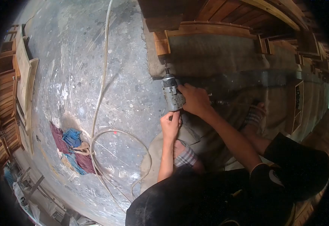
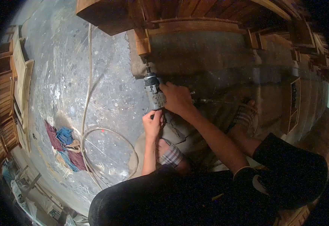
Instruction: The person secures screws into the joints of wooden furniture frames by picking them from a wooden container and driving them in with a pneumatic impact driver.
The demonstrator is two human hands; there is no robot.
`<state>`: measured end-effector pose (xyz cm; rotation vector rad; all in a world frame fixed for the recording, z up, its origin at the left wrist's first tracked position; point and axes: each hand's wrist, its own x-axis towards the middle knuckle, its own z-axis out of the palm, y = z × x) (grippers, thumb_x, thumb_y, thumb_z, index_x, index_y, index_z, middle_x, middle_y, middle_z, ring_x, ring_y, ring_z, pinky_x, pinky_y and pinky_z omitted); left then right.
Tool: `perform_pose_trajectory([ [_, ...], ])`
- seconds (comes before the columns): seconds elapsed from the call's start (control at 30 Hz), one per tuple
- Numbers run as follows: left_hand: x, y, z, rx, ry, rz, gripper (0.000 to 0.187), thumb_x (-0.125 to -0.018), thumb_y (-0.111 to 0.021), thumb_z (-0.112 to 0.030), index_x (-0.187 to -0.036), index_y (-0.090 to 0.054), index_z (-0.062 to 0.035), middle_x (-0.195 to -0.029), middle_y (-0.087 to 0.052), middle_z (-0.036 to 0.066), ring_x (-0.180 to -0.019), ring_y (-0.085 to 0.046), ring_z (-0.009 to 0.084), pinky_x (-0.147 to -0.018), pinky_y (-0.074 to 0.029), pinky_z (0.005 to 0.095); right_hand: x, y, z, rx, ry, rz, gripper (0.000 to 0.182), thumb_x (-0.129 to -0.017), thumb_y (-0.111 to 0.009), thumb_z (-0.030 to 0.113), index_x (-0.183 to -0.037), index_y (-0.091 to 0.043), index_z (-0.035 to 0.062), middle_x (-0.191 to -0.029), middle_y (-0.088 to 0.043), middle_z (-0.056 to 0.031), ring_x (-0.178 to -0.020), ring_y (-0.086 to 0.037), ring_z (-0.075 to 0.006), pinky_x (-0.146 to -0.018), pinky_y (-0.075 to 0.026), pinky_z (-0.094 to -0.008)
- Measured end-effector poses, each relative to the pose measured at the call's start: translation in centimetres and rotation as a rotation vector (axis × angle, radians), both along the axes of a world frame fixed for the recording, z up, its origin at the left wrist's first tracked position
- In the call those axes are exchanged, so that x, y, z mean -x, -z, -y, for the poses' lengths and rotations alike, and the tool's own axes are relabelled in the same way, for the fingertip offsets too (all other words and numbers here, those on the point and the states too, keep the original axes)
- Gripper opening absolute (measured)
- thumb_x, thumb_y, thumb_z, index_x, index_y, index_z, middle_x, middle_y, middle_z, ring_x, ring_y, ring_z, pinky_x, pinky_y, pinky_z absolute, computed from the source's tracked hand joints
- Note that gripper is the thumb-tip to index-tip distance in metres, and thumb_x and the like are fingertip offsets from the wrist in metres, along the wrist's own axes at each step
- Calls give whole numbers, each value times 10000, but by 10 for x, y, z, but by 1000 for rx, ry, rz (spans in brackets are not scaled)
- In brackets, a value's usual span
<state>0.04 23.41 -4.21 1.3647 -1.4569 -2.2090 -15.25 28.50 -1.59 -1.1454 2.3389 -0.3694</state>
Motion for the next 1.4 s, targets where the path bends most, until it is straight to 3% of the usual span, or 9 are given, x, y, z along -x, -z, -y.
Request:
perform_pose_trajectory([
  [0.57, 4, 1, 3, -13, 2, -16, 283, -900, -552, -92, -627, -542, -16, -547, -507, 3, -450, -440, 69, -415, -318, 227, 4, 0, 3, 8, 16, 0, 572, -577, -719, 128, -1121, -550, 89, -974, -588, -102, -844, -627, -329, -699, -510, -437],
  [1.4, 6, 0, 5, -84, -36, -27, 259, -898, -557, -83, -649, -552, -11, -545, -498, 11, -432, -433, 80, -398, -314, 228, 4, -1, 5, 42, 23, 4, 529, -601, -719, 121, -1108, -575, 77, -941, -596, -135, -811, -641, -341, -684, -514, -449],
])
